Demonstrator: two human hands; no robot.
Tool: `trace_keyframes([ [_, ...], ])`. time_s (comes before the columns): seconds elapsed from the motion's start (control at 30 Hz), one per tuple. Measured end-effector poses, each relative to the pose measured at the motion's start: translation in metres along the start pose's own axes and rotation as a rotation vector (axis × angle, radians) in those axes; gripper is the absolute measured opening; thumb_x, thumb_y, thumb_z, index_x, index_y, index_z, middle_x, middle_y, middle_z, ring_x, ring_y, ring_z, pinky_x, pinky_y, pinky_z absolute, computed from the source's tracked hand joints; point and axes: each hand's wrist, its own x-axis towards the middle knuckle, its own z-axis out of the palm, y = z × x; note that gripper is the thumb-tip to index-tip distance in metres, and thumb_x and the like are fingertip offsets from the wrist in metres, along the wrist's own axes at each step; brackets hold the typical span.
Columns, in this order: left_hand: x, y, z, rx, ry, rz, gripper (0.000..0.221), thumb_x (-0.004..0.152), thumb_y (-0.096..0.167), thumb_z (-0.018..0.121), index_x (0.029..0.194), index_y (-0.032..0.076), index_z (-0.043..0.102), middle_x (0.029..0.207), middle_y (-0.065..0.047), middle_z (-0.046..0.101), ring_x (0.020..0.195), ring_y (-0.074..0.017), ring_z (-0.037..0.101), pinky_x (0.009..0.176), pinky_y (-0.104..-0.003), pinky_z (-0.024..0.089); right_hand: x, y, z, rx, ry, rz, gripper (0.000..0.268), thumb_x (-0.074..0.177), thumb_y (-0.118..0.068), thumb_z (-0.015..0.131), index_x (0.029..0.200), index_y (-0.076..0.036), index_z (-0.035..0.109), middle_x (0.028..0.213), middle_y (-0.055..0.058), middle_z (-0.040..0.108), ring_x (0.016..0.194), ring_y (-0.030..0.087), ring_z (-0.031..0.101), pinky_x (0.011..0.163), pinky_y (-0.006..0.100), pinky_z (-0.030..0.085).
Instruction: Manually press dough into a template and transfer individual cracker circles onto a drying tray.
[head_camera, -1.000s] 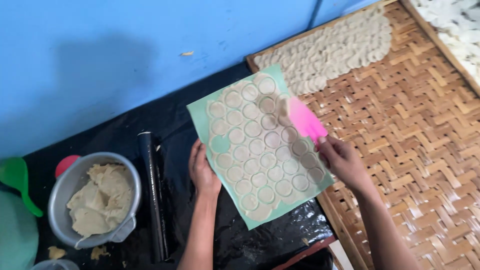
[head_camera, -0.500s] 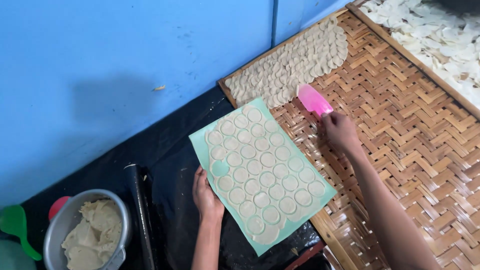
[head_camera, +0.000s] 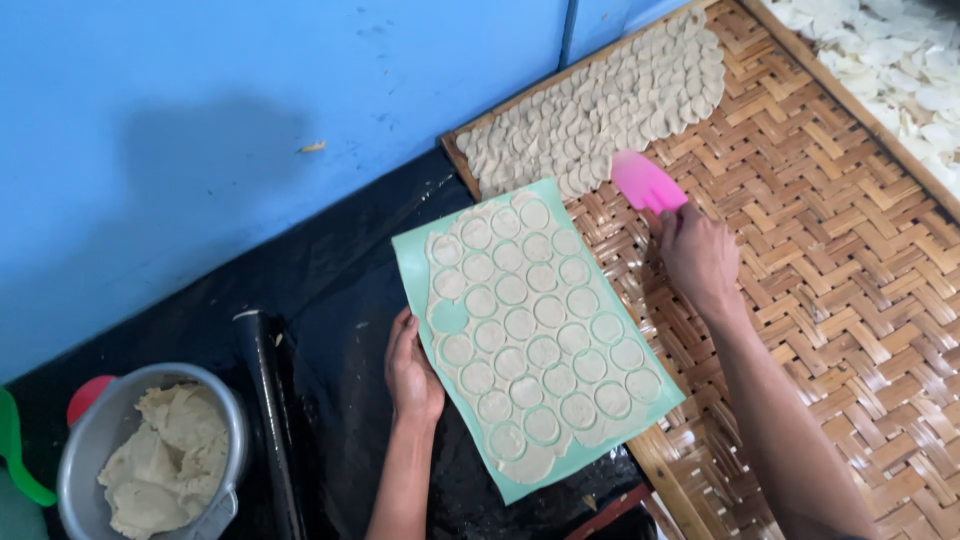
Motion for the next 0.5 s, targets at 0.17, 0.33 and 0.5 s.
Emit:
trace_keyframes([
  [0.17, 0.026, -0.013, -0.028, -0.088, -0.153, -0.003, 0.028, 0.104, 0.022, 0.053, 0.124, 0.003, 0.058, 0.123, -0.010, 0.064, 0.116, -0.0224, 0.059, 0.105, -0.038, 0.044, -0.023, -0.008, -0.009, -0.107, 0.074, -0.044, 0.034, 0.114, -0.028, 0.052, 0.103, 0.002, 0.063, 0.087, 0.026, 0.068, 0.070, 0.044, 0.068, 0.060, 0.055, 0.052],
  [0.33, 0.031, -0.010, -0.034, -0.179, -0.237, -0.054, 0.030, 0.109, 0.031, 0.048, 0.119, 0.004, 0.057, 0.124, -0.012, 0.066, 0.118, -0.0250, 0.060, 0.105, -0.039, 0.044, -0.088, -0.062, -0.015, 0.065, 0.063, -0.170, 0.025, 0.109, -0.024, 0.058, 0.107, 0.000, 0.063, 0.084, 0.024, 0.069, 0.072, 0.041, 0.068, 0.062, 0.051, 0.052],
  [0.5, 0.024, -0.006, -0.013, 0.120, -0.213, 0.153, 0.044, 0.109, 0.035, 0.040, 0.140, 0.005, 0.051, 0.137, -0.009, 0.058, 0.126, -0.0192, 0.055, 0.109, -0.035, 0.042, -0.136, -0.118, -0.007, 0.233, -0.255, -0.173, 0.027, 0.098, -0.027, 0.064, 0.107, -0.001, 0.063, 0.071, 0.022, 0.069, 0.067, 0.041, 0.068, 0.063, 0.050, 0.051],
])
